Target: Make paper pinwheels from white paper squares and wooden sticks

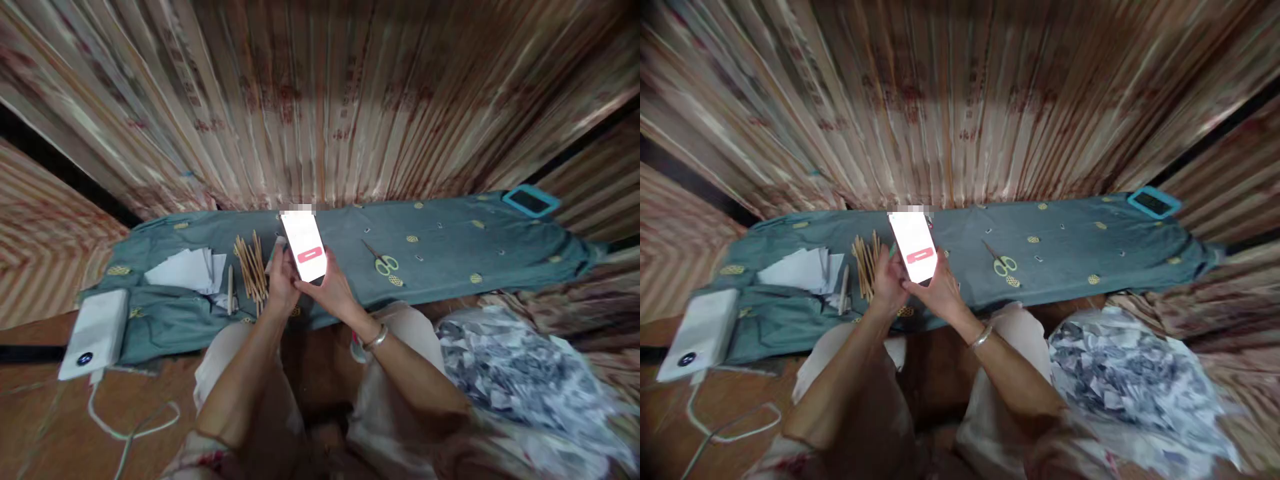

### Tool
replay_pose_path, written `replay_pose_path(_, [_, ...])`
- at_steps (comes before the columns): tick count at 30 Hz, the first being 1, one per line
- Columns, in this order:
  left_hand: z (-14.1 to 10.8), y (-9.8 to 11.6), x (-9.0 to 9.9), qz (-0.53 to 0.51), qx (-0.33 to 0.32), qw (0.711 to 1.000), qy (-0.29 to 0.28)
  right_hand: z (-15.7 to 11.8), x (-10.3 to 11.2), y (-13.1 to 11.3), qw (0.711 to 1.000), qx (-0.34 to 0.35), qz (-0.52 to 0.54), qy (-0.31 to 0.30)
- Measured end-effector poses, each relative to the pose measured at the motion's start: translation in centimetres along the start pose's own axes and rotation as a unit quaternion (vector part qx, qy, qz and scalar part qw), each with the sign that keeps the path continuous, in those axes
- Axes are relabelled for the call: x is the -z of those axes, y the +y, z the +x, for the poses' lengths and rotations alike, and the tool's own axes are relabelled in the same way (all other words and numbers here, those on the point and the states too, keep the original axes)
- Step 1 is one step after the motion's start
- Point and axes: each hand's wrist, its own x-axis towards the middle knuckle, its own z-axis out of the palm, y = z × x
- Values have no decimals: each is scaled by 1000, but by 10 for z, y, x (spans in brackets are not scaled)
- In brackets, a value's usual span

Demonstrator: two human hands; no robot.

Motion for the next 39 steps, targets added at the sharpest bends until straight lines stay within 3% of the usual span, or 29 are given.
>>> replay_pose_path(19, [1,-4,1,37,30,999,1,1,10,-4,999,4,15,41])
replay_pose_path(27, [-3,-4,1,76,49,995,-35,-2,22,-1,997,22,5,75])
replay_pose_path(30, [-2,-4,3,98,61,992,-47,-3,29,3,996,13,-1,83])
replay_pose_path(35, [4,-9,13,119,76,990,-5,1,50,15,991,13,-19,129])
replay_pose_path(37, [7,-14,19,167,58,984,-6,3,63,20,988,4,-35,151])
replay_pose_path(39, [10,-22,25,281,10,959,-23,5,79,26,985,-9,-55,166])
